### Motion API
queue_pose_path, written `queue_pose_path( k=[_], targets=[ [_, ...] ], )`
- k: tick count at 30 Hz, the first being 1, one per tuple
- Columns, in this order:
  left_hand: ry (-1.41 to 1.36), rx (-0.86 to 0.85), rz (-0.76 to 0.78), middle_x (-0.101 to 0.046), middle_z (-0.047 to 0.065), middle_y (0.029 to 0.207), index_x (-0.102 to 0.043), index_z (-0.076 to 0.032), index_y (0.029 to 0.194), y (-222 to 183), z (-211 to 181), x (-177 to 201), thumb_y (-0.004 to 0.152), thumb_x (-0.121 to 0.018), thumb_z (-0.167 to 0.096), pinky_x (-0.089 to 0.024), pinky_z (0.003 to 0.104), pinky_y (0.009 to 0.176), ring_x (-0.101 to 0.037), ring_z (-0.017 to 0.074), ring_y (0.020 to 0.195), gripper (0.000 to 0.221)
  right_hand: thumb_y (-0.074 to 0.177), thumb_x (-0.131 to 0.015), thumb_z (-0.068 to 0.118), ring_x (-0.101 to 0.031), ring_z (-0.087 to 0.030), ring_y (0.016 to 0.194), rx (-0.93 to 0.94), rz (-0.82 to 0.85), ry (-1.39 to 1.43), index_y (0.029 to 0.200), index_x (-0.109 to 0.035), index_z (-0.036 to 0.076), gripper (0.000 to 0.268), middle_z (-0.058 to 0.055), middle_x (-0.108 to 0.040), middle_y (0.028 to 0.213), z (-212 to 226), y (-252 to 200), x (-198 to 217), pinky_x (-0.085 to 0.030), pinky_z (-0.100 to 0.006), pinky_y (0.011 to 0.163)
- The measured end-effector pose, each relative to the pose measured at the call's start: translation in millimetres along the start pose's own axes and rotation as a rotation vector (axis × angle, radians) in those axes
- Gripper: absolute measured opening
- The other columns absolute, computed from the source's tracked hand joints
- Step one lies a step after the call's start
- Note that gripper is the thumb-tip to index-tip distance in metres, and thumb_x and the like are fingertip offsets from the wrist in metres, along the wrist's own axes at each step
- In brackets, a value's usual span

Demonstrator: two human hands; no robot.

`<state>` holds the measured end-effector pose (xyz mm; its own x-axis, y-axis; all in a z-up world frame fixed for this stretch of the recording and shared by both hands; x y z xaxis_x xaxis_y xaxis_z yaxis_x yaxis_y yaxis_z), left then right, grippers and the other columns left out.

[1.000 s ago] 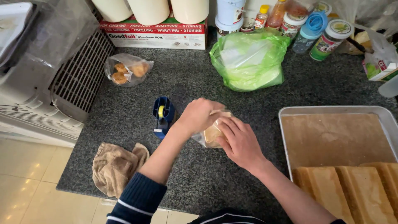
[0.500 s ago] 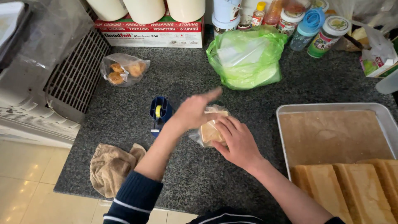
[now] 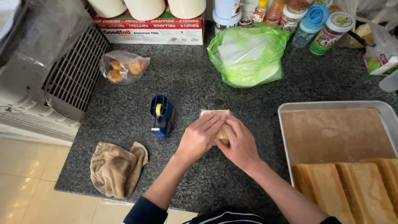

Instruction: Packaging loaves of bread into plastic bags and sealing them with a tape dispenser

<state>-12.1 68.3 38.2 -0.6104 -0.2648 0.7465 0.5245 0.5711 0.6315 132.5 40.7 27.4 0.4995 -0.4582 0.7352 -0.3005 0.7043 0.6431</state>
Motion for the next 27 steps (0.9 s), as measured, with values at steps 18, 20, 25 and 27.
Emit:
queue_pose_path(
  k=[18, 20, 25, 27],
  targets=[
    [0.309, -0.056, 0.007, -0.074, 0.016, 0.155, -0.073, -0.005, 0.15, -36, 4, 30, 0.105, -0.059, -0.009, -0.03, 0.071, 0.136, -0.053, 0.0365, 0.161, 0.047, 0.076, -0.103, 0.034, -0.067, -0.035, 0.134, -0.037, 0.097, 0.289, 0.133, -0.068, 0.012, 0.07, -0.006, -0.063, 0.128, -14, 20, -9, -0.058, -0.047, 0.113],
    [0.258, -0.044, -0.023, -0.073, 0.011, 0.158, -0.069, -0.01, 0.156, -40, 13, 33, 0.111, -0.054, -0.013, -0.029, 0.07, 0.137, -0.052, 0.0345, 0.162, 0.047, 0.079, -0.092, 0.066, -0.06, -0.032, 0.147, 0.232, 0.166, 0.018, 0.154, -0.068, 0.019, 0.091, -0.006, -0.068, 0.151, -4, 32, -8, -0.051, -0.049, 0.115],
    [0.266, -0.03, -0.093, -0.075, 0.009, 0.155, -0.074, -0.011, 0.151, -46, 20, 29, 0.11, -0.055, -0.01, -0.037, 0.064, 0.136, -0.058, 0.0347, 0.158, 0.045, 0.093, -0.078, 0.064, -0.042, -0.024, 0.169, 0.334, 0.256, -0.003, 0.176, -0.047, 0.016, 0.101, -0.006, -0.052, 0.179, -1, 33, -34, -0.03, -0.051, 0.138],
    [0.274, -0.003, -0.125, -0.075, 0.008, 0.156, -0.075, -0.013, 0.149, -50, 19, 31, 0.11, -0.057, -0.009, -0.038, 0.063, 0.136, -0.059, 0.0354, 0.157, 0.044, 0.099, -0.073, 0.063, -0.042, -0.024, 0.169, 0.341, 0.241, -0.009, 0.176, -0.047, 0.015, 0.094, -0.006, -0.052, 0.179, 1, 31, -37, -0.033, -0.05, 0.136]
  ],
)
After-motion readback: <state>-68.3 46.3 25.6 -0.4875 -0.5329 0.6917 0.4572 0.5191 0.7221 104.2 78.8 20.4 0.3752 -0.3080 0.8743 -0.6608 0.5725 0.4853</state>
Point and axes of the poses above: each hand's wrist, its own y-axis towards the middle knuckle, its own x-axis out of the back of the hand, z = x × y, the point moved 6 cm from there along y, towards the middle knuckle
